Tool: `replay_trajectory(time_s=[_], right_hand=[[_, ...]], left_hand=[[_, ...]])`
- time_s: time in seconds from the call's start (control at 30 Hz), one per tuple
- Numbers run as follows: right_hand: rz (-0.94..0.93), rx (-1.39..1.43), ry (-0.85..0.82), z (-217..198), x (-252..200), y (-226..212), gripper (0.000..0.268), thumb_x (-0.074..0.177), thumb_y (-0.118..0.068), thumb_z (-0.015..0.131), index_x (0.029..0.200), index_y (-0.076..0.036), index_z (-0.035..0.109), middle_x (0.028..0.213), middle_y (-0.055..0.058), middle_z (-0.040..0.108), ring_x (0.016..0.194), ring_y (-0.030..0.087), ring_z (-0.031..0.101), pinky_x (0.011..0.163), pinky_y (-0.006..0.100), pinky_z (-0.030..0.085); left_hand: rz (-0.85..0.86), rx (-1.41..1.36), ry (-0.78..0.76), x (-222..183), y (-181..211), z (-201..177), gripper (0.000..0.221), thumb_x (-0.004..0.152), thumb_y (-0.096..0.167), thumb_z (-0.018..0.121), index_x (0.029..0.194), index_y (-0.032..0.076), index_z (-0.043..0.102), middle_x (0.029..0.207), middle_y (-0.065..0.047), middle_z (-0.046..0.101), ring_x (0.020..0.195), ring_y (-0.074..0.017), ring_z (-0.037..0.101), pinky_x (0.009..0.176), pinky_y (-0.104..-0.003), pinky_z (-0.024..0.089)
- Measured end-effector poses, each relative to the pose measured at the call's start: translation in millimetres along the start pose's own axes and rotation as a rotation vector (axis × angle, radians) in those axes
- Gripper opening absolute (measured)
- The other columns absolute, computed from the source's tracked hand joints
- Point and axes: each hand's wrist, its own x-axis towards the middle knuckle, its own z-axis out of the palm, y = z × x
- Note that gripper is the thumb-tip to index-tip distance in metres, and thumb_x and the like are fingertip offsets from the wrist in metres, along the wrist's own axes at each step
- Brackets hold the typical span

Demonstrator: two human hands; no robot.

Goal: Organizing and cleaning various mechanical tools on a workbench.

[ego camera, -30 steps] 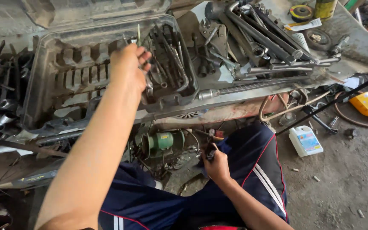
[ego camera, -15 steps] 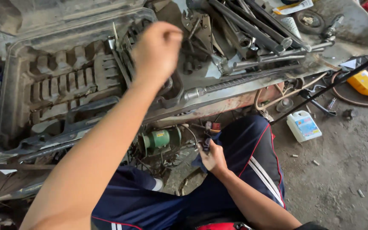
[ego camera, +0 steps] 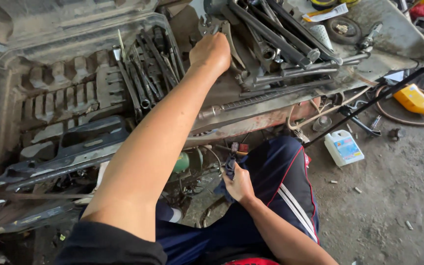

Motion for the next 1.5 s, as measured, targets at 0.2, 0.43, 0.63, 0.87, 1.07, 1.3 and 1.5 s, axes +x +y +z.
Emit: replay_trajectory(time_s=[0.2,0.43,0.63,0.87,1.07,1.3,1.5], right_hand=[[-0.027,-0.029,-0.001,7,-1,3,0.02,0.085,-0.009,0.072,0.103,-0.005,0.065,0.067,0.01,0.068,0.049,0.028,0.056,0.052,0.038,0.049],[0.011,-0.102,0.004,14,-4,13,0.023,0.083,-0.011,0.073,0.105,-0.006,0.067,0.07,0.01,0.073,0.051,0.031,0.064,0.053,0.039,0.051],[0.057,-0.1,0.015,11,-1,10,0.02,0.084,-0.012,0.073,0.103,-0.007,0.067,0.068,0.011,0.071,0.049,0.029,0.061,0.053,0.04,0.05],[0.067,-0.068,0.013,9,1,10,0.015,0.085,-0.012,0.074,0.096,-0.006,0.066,0.065,0.008,0.071,0.047,0.023,0.061,0.05,0.036,0.049],[0.068,-0.035,0.05,9,1,14,0.016,0.086,-0.012,0.074,0.1,-0.008,0.068,0.065,0.007,0.069,0.047,0.02,0.055,0.049,0.036,0.047],[-0.001,0.35,0.115,-9,3,12,0.01,0.091,-0.01,0.071,0.09,-0.001,0.066,0.075,0.005,0.068,0.061,0.014,0.055,0.056,0.028,0.048],[0.427,1.247,0.38,-60,50,19,0.061,0.106,-0.049,0.048,0.134,0.004,0.062,0.122,0.002,0.062,0.101,0.006,0.053,0.092,0.011,0.037]], left_hand=[[-0.073,-0.152,0.11,-12,-12,-7,0.029,0.093,0.025,0.06,0.1,-0.001,0.071,0.096,-0.02,0.075,0.083,-0.0427,0.072,0.07,-0.053,0.057],[-0.046,-0.148,-0.089,-3,-15,-8,0.038,0.1,0.036,0.065,0.108,-0.001,0.069,0.1,-0.017,0.074,0.08,-0.0352,0.073,0.068,-0.049,0.057],[-0.136,-0.149,-0.092,3,-2,-9,0.035,0.097,0.034,0.067,0.11,0.001,0.072,0.105,-0.015,0.075,0.092,-0.035,0.074,0.075,-0.049,0.058],[-0.173,-0.093,-0.105,3,19,-14,0.025,0.092,0.008,0.062,0.114,0.004,0.071,0.11,-0.011,0.075,0.098,-0.0274,0.074,0.082,-0.043,0.06],[-0.086,-0.05,-0.072,-14,25,-32,0.019,0.095,0.017,0.062,0.108,0.007,0.072,0.099,-0.009,0.075,0.084,-0.0263,0.074,0.076,-0.043,0.06],[0.14,-0.94,-0.032,-137,2,-84,0.024,0.092,0.013,0.052,0.073,0.002,0.06,0.06,-0.008,0.07,0.034,-0.0171,0.056,0.035,-0.028,0.047],[0.056,-1.481,-0.03,-270,-16,-44,0.025,0.104,0.022,0.044,0.093,0.004,0.056,0.061,-0.01,0.056,0.035,-0.0167,0.057,0.033,-0.024,0.046]])
